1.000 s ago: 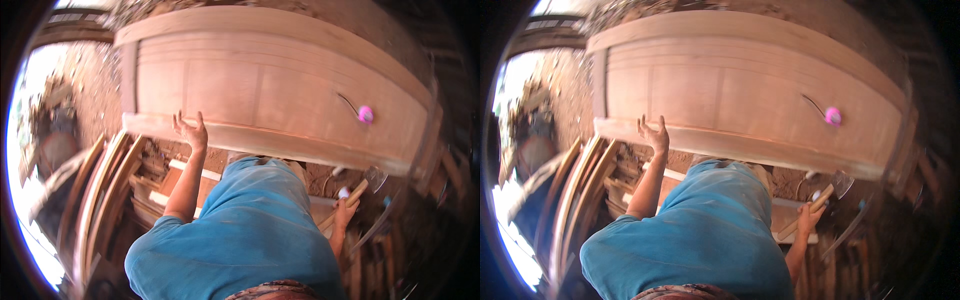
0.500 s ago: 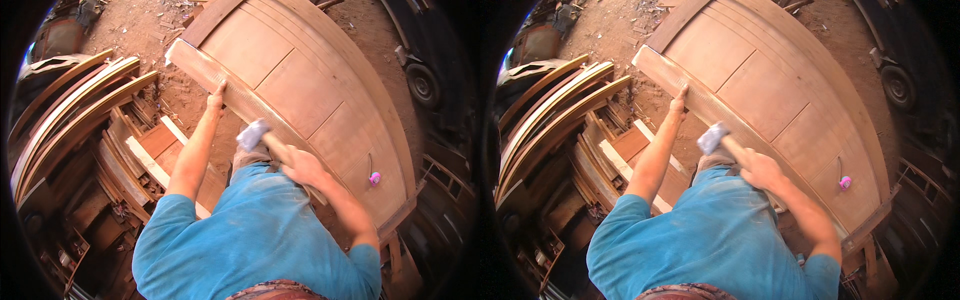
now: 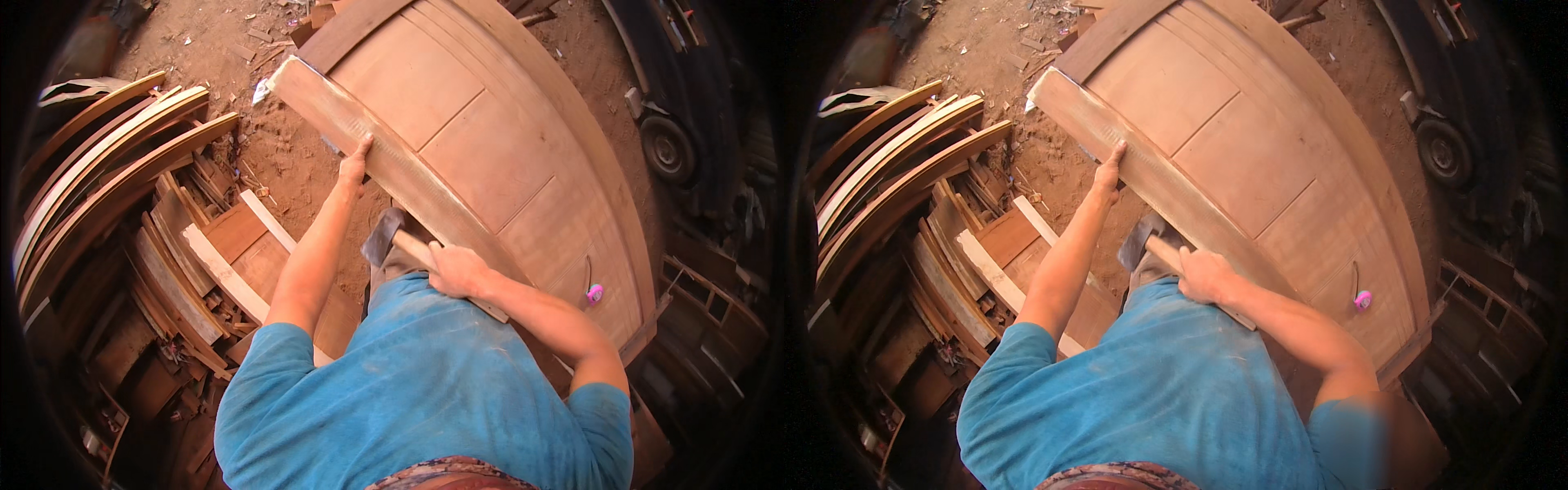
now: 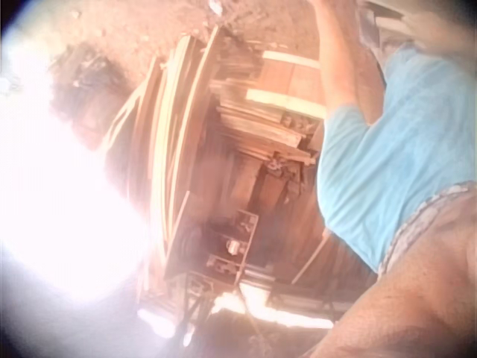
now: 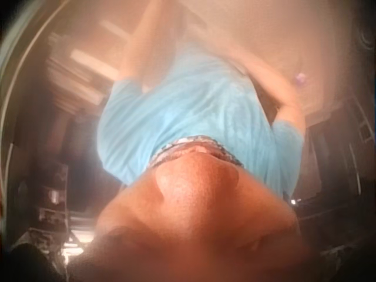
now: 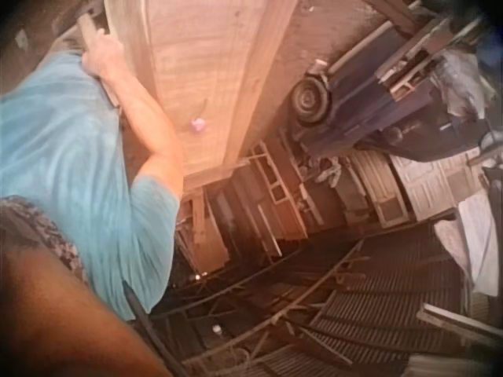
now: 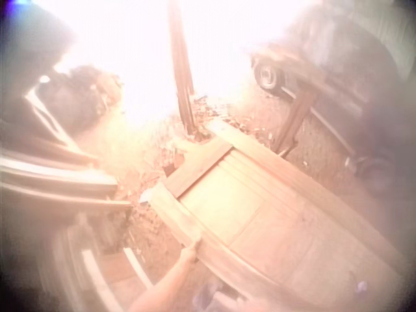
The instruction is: The person is assembling a wooden structure, possibly a door or panel, using a hammer and a metal strip. They position the metal strip on the wood, hammer it into place, and adjust the wood pieces to fit together.
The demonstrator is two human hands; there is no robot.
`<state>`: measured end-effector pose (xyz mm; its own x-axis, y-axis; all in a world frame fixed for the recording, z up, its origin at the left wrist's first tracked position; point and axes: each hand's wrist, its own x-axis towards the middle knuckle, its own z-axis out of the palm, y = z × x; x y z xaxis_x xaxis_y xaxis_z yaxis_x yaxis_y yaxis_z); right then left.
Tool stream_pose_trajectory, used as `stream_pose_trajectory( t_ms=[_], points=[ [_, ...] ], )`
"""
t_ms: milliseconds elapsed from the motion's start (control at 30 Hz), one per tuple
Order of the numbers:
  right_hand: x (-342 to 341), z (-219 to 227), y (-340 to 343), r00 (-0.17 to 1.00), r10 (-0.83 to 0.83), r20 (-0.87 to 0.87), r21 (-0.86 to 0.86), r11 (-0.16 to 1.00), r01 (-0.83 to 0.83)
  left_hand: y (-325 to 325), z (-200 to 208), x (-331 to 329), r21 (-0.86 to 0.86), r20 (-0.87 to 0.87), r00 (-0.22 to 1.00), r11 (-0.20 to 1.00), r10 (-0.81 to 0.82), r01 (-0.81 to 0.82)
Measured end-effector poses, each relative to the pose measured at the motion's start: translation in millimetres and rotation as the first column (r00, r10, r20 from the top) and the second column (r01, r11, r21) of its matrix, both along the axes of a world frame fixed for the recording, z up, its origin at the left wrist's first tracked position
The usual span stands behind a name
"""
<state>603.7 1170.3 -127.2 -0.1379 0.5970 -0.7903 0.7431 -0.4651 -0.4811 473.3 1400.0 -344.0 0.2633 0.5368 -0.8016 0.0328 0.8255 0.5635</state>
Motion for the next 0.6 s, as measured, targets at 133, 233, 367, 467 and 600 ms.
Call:
stream_pose_trajectory(
  t_ms=[133,233,367,467,600],
  points=[
    [2.5,-2.1,-9.4,0.992,-0.102,-0.073,-0.024,0.995,0.100,3.0,1.1,-0.6,0.011,-0.052,0.997,0.998,-0.053,0.054],
    [11.9,7.2,-13.3,0.946,-0.295,-0.133,0.006,0.954,0.298,13.0,23.6,-9.5,-0.047,-0.218,0.932,0.957,-0.288,0.285],
    [50.6,62.6,-22.4,0.598,-0.644,-0.477,-0.380,0.765,0.520,11.6,55.1,-39.5,-0.048,-0.239,0.838,0.868,-0.491,0.495],
    [78.3,71.7,-36.0,0.412,-0.695,-0.589,-0.444,0.705,0.553,32.5,77.8,-53.9,-0.065,-0.354,0.761,0.826,-0.543,0.560],
    [117.0,77.5,-6.4,0.714,-0.601,-0.359,-0.057,0.778,0.625,71.4,63.3,-69.0,0.157,-0.469,0.846,0.918,-0.254,0.364]
  ],
)
